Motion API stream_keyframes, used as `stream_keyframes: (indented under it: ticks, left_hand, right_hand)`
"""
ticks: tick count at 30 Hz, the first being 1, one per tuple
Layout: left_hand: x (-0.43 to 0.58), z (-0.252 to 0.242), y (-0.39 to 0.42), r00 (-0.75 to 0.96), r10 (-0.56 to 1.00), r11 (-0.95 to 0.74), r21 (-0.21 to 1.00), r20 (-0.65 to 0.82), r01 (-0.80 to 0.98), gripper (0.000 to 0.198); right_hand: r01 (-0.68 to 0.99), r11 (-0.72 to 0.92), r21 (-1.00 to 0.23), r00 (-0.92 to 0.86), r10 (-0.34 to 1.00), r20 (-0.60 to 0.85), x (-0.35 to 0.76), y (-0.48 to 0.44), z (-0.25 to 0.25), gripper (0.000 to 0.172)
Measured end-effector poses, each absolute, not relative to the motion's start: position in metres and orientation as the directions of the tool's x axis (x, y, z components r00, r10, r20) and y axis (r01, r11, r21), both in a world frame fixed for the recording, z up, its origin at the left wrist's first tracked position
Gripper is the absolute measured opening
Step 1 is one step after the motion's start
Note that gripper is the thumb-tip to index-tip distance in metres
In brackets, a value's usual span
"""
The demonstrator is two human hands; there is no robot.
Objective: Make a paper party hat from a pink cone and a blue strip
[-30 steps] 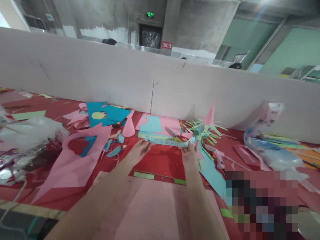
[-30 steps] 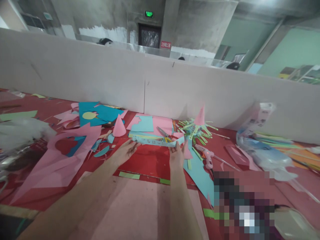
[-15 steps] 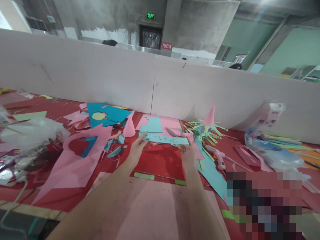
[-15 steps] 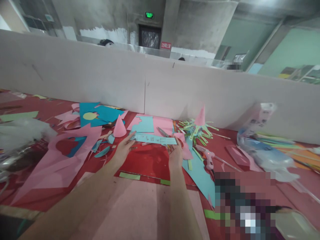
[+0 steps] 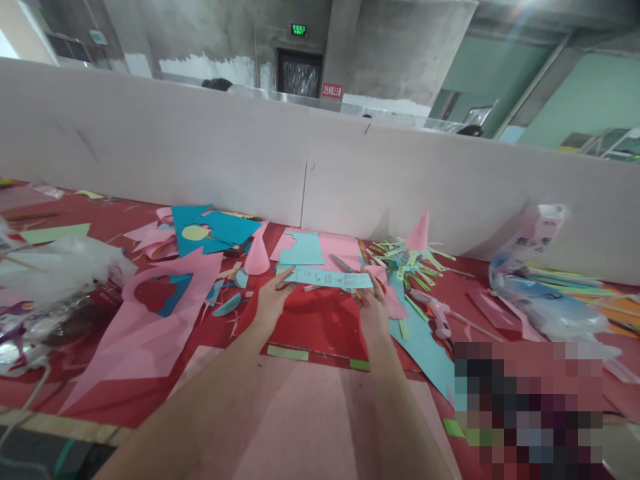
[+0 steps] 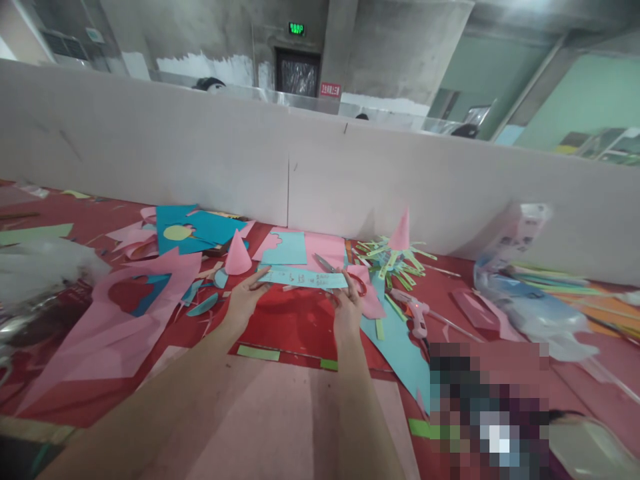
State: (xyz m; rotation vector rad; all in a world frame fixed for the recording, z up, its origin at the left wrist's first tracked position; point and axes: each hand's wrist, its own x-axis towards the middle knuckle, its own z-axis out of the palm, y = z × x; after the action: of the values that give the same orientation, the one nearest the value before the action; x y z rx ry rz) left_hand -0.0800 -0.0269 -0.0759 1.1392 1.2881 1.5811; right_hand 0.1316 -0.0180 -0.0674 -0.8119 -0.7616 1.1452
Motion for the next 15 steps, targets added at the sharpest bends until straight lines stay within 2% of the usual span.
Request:
stream_keyframes:
  ticks: [6, 12, 15]
  left_hand:
    - [-0.0813, -0.0772, -0.0295, -0.389, 0.890, -0.206, 0.970, 0.239, 0.126, 0.040]
    - [-0.0831, -0.0752, -0.0309, -0.441, 0.813, -0.271, 0.917, 0.381, 0.293, 0.030]
    - [-0.0848, -0.0754, -0.0298, -0.486, 0.774, -0.249, 0.902, 0.405, 0.354, 0.029]
  right_hand:
    - [-0.445, 0.229, -0.866, 0.240, 0.962, 0.131, 0.1278, -0.0184, -0.0674, 0.047]
    - [-0.427, 0.259, -0.866, 0.239, 0.956, 0.169, 0.1233, -0.0180, -0.0714, 0.055]
    - [-0.412, 0.261, -0.873, 0.246, 0.954, 0.169, 0.1208, -0.0175, -0.0725, 0.054]
